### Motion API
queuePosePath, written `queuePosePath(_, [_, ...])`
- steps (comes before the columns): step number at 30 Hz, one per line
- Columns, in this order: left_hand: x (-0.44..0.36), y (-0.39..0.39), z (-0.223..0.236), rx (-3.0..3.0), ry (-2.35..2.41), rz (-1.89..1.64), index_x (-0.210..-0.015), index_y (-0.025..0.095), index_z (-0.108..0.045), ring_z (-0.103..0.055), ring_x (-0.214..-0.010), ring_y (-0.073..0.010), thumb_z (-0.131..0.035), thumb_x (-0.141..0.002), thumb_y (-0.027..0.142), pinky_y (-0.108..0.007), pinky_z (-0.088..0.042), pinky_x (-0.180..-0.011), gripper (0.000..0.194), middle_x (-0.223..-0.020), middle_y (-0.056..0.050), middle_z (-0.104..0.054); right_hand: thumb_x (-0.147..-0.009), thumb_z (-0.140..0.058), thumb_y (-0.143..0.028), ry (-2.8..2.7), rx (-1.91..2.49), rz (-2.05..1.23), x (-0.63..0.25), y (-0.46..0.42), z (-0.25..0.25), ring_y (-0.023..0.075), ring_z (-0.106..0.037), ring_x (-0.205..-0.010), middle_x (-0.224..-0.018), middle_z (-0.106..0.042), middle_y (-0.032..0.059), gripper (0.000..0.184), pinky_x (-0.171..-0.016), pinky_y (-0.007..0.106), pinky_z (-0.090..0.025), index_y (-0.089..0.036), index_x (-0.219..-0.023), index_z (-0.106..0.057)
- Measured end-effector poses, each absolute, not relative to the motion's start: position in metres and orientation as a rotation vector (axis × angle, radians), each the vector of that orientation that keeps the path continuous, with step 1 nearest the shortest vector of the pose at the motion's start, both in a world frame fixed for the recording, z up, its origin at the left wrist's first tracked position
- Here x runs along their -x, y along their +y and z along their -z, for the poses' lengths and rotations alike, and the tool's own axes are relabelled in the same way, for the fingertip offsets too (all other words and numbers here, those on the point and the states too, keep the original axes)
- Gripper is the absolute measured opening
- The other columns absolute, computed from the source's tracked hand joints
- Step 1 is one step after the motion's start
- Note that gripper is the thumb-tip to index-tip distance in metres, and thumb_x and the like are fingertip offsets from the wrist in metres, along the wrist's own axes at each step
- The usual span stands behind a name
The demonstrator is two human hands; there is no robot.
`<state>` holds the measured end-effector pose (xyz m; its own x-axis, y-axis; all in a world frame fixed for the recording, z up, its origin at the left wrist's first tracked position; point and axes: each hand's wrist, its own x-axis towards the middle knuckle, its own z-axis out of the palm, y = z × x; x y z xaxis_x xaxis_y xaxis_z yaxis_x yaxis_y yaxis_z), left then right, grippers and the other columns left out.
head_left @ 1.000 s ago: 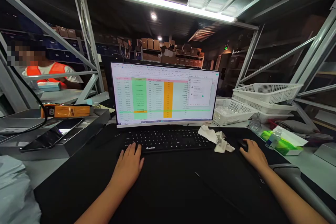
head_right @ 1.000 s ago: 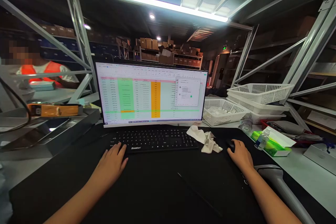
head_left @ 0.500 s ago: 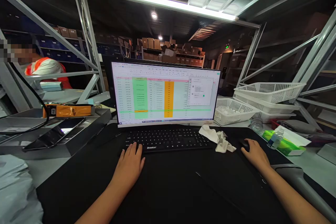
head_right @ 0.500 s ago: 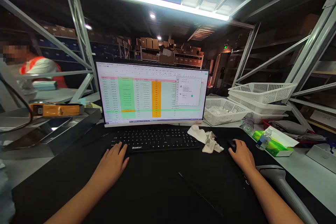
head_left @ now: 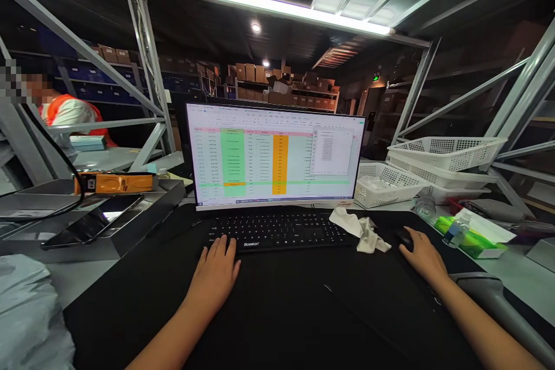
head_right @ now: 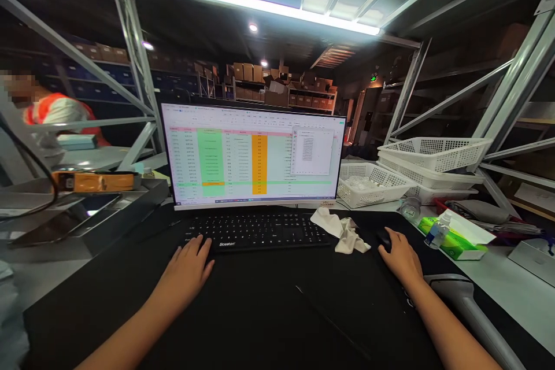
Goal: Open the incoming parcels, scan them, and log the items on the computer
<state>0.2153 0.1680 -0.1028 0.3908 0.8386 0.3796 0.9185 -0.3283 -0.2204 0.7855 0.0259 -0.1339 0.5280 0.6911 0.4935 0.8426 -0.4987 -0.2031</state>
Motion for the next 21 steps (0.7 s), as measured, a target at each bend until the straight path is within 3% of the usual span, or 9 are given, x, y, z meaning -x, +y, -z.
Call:
queuePosePath(6, [-0.2152, 0.1677, 0.1032, 2.263, -1.516, 0.311, -0.143, 0.006, -0.055, -0.049, -0.14, -0.0349, -0.041, -0.097, 0.025, -0.052, -0.041, -0.114, 0.051, -0.15, -0.023, -0.051, -0.084, -0.049, -0.037, -1.245, 2.354, 0.482, -0.7856, 0.0255, 0.1322, 0.0306, -0.06, -0.117, -0.129, -0.058, 0.018, 0.051, -0.1, 0.042, -0.05, -0.01, -0.128, -0.056])
queuePosePath(21, [-0.2143, 0.1698, 0.106, 2.287, -1.519, 0.356, -0.141, 0.005, -0.056, -0.05, -0.138, -0.0353, -0.039, -0.096, 0.025, -0.053, -0.041, -0.114, 0.052, -0.148, -0.024, -0.053, -0.087, -0.048, -0.038, -1.27, 2.352, 0.466, -0.7887, 0.0247, 0.1358, 0.0307, -0.06, -0.114, -0.132, -0.056, 0.0175, 0.053, -0.096, 0.043, -0.05, -0.012, -0.133, -0.053])
